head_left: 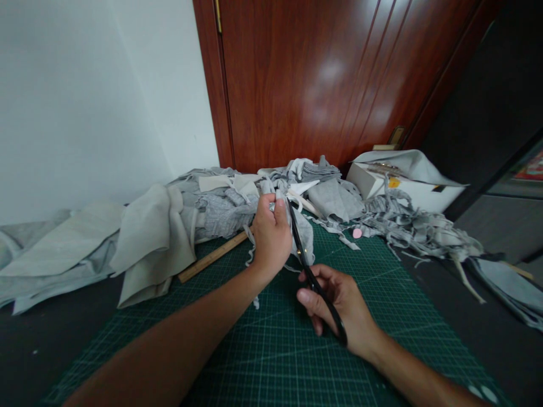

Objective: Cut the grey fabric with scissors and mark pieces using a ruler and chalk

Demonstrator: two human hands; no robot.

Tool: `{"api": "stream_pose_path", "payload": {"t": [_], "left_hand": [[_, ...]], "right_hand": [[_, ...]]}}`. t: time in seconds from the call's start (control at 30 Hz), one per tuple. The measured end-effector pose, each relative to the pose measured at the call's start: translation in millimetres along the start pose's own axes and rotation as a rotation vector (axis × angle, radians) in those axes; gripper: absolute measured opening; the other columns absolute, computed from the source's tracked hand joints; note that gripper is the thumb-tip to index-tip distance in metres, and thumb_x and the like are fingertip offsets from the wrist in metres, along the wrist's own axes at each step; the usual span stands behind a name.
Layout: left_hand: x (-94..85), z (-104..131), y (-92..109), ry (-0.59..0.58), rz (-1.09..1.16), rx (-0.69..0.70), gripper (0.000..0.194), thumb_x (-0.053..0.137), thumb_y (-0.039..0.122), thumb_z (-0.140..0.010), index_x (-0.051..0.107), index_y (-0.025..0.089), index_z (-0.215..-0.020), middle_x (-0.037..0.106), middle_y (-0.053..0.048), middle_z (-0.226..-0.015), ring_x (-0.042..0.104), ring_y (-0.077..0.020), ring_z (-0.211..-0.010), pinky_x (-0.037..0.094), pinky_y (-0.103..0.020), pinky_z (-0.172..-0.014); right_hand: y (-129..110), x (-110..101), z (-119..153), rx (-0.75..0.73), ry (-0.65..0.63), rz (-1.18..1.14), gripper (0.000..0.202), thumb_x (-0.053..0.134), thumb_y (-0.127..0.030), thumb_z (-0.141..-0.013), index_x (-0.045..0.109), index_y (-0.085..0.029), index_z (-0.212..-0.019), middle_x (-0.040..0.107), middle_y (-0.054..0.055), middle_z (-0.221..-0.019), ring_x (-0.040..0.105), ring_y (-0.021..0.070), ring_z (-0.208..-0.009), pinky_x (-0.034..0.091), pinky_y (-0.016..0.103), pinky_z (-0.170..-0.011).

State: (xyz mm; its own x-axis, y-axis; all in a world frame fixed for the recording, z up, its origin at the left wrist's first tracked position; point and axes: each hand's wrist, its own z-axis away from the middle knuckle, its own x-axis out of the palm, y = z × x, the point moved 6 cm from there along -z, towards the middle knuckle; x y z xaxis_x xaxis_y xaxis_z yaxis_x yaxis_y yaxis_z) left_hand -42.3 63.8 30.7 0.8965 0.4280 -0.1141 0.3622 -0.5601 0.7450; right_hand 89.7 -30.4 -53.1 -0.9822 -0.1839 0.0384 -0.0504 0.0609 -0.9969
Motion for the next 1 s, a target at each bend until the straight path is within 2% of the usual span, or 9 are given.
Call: {"api": "stream_pose_path", "payload": {"t": [0.2, 0.5, 0.83, 1.0], "left_hand": [[1.7, 3.6, 2.7, 0.0, -0.009, 0.032, 0.015, 0.045, 0.032, -0.106, 0.055, 0.022, -0.107, 0.068, -0.004, -0.094, 0.064, -0.0229, -0.09, 0.043, -0.036, -0.086], [4.3, 6.1, 3.2, -0.01, -0.041, 0.035, 0.006, 0.05, 0.028, -0.104, 0.049, 0.023, -0.1, 0.062, 0.001, -0.079, 0.062, -0.02, -0.074, 0.042, -0.033, -0.07], [6.4, 6.8, 4.7, -0.038, -0.024, 0.059, 0.007, 0.049, 0.027, -0.104, 0.048, 0.023, -0.098, 0.061, 0.002, -0.079, 0.061, -0.018, -0.07, 0.042, -0.032, -0.068], [6.4, 8.0, 5.6, -0.042, -0.019, 0.062, 0.008, 0.048, 0.028, -0.104, 0.048, 0.023, -0.098, 0.06, 0.002, -0.077, 0.06, -0.0182, -0.068, 0.04, -0.032, -0.066]], "right_hand": [[-1.8, -1.3, 0.5, -0.002, 0.007, 0.014, 0.05, 0.09, -0.05, -0.075, 0.062, -0.016, -0.099, 0.057, -0.008, -0.055, 0.05, 0.0072, -0.035, 0.037, 0.016, -0.034], [-6.4, -2.2, 1.0, -0.023, 0.018, 0.046, 0.05, 0.088, -0.052, -0.076, 0.062, -0.016, -0.099, 0.057, -0.008, -0.058, 0.05, 0.0072, -0.037, 0.039, 0.017, -0.036], [-10.1, -1.1, -0.2, -0.031, 0.029, 0.049, 0.048, 0.088, -0.05, -0.076, 0.061, -0.016, -0.095, 0.051, -0.01, -0.051, 0.044, 0.0066, -0.036, 0.036, 0.017, -0.035], [-9.4, -2.5, 0.8, -0.027, 0.048, 0.073, 0.047, 0.084, -0.054, -0.08, 0.061, -0.016, -0.096, 0.05, -0.011, -0.051, 0.041, 0.0061, -0.036, 0.034, 0.017, -0.035]]}}
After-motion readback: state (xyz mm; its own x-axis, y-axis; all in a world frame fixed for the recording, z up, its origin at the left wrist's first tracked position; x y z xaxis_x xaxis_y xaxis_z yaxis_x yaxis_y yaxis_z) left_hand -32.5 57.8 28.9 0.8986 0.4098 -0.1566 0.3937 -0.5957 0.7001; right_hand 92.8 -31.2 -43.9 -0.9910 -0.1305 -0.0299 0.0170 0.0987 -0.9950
